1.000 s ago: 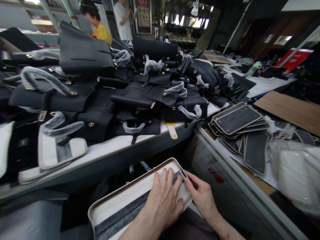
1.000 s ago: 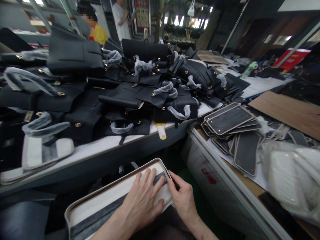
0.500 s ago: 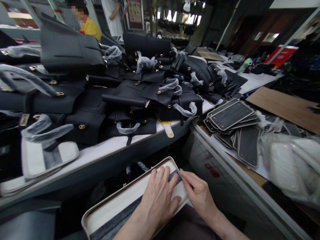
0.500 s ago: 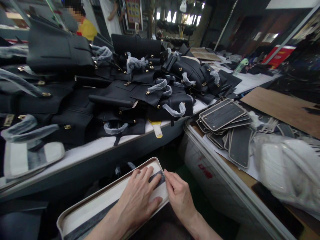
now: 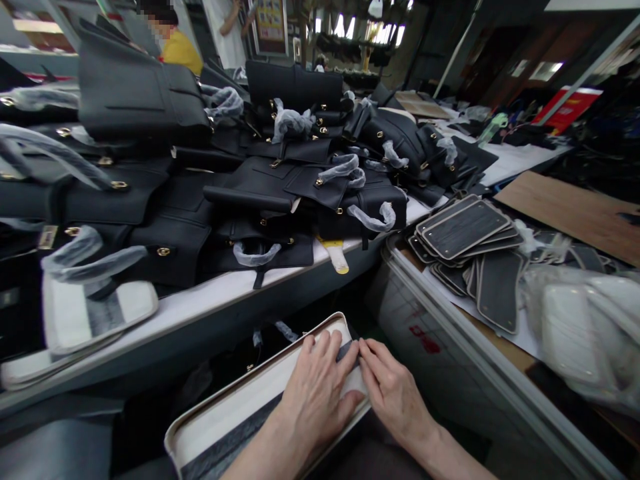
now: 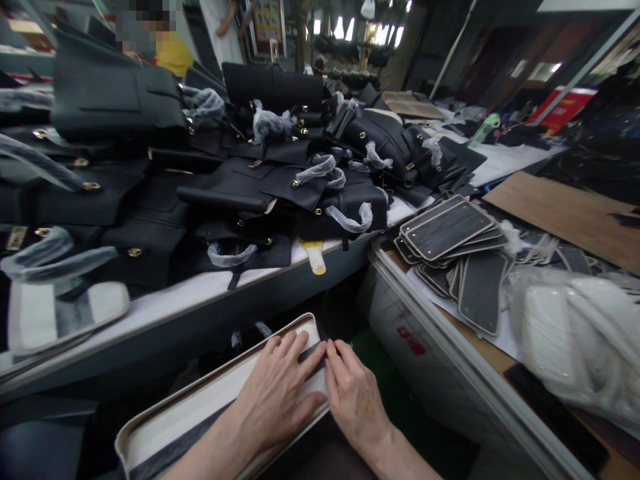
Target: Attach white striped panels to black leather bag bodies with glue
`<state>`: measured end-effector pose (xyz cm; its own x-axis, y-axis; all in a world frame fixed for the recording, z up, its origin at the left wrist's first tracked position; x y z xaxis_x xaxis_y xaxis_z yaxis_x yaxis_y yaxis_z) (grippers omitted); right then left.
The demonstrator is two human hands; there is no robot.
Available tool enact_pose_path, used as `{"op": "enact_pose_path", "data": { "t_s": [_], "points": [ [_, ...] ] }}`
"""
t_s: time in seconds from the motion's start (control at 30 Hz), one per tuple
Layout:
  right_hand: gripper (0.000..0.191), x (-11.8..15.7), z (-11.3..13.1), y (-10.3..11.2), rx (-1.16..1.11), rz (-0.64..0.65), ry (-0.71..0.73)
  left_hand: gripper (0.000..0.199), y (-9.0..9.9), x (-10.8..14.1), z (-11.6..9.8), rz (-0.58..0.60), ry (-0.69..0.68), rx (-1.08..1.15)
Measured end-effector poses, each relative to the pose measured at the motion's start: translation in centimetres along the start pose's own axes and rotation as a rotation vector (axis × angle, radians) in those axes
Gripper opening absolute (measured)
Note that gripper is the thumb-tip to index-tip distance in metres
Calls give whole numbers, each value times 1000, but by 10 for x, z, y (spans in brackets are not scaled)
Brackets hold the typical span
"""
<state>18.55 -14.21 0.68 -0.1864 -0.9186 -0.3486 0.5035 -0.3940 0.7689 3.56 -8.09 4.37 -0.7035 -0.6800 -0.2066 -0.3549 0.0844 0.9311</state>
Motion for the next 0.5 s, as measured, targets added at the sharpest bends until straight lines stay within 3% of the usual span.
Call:
{"op": "enact_pose_path", "data": {
  "t_s": [0.13, 0.3, 0.5],
  "points": [
    [38, -14, -3, 6, -119, 41, -117, 63, 1, -1, -1, 11, -5, -22],
    [29, -35, -28, 0, -363, 135, -453, 62, 5, -4, -5, 45, -7, -66],
    [32, -41, -37, -5, -525, 314, -541, 63, 9, -13, -9, 119, -11, -92]
  ]
}}
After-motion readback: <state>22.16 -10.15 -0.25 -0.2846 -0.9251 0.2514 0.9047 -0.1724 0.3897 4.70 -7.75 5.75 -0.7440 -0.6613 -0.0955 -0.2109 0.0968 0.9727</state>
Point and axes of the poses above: each hand's wrist, its own x-axis away from the middle knuckle, its own y-axis out of the back of the hand, z = x × y, the point moved 2 cm from there along -x, towards the middle knuckle, and after that the axes turned 15 degrees about -z, right-handed, at the moved point
